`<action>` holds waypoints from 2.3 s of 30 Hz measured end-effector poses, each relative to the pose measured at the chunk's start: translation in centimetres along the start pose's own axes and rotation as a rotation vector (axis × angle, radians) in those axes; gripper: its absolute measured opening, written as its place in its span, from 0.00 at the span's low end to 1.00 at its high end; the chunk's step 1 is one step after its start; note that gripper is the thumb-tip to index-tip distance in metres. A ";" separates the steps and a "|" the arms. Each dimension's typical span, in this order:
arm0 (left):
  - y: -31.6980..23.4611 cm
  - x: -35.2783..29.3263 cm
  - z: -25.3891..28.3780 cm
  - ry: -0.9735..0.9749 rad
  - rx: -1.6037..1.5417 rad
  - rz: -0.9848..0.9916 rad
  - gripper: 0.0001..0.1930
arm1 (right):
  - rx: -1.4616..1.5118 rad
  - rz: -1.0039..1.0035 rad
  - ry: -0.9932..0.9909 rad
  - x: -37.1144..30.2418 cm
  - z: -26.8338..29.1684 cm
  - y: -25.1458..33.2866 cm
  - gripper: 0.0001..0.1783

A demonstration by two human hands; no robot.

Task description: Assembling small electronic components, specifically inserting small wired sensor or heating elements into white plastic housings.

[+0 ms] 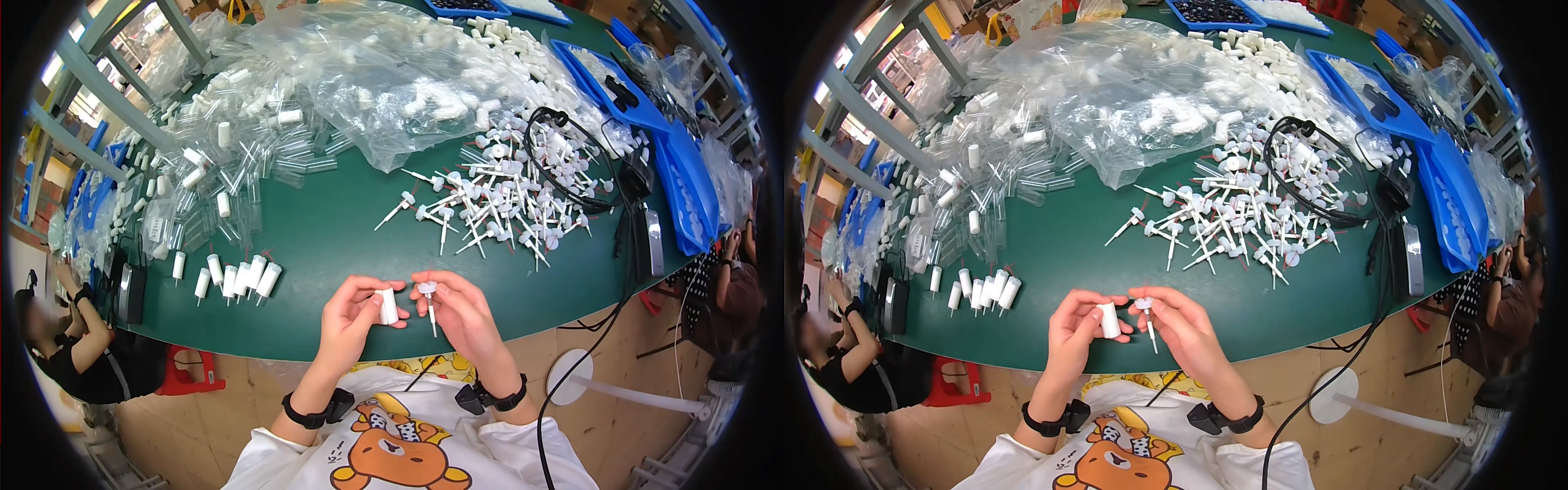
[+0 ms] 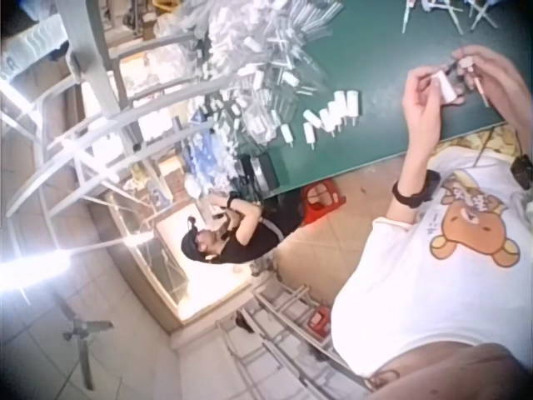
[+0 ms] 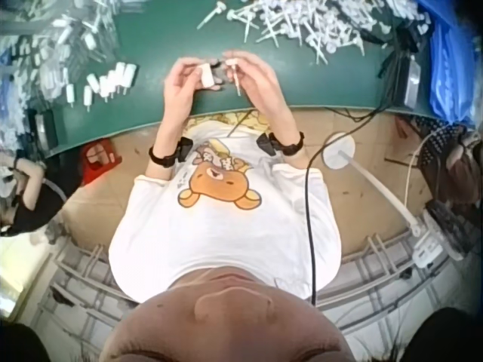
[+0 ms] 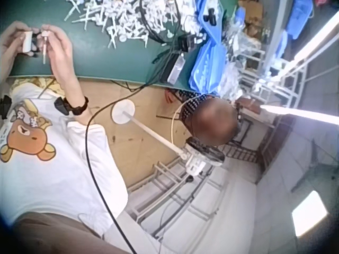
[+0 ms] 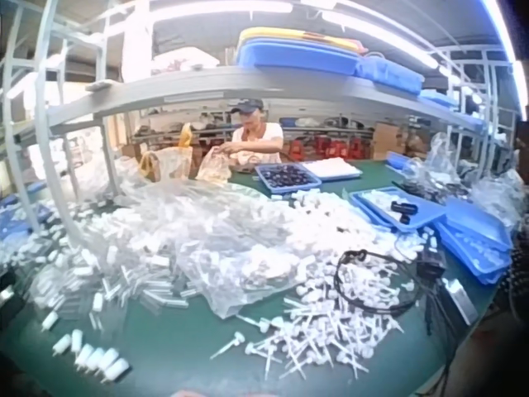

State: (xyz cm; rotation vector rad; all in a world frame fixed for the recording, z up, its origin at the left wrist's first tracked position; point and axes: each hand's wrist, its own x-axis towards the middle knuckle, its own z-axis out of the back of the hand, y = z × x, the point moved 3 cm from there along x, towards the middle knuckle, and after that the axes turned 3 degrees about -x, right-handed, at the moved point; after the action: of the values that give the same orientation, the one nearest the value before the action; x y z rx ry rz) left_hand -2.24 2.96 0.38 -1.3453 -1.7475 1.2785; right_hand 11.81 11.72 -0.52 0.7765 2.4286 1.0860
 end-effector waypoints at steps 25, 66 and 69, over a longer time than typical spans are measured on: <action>0.2 -0.3 -0.6 -0.047 0.117 -0.063 0.07 | -0.099 0.145 0.022 0.1 0.0 -1.1 0.10; 0.8 -0.4 0.0 -0.076 0.276 -0.156 0.11 | -0.639 0.503 -0.126 -0.9 -3.5 -0.8 0.05; 0.8 -0.4 -0.2 -0.073 0.253 -0.149 0.11 | -0.607 0.510 -0.138 -0.9 -3.5 -0.9 0.05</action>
State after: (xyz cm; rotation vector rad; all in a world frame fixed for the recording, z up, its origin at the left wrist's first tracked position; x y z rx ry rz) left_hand -1.68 2.64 -0.23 -1.0193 -1.6361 1.4236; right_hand 10.37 8.75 1.13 1.2182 1.6602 1.7660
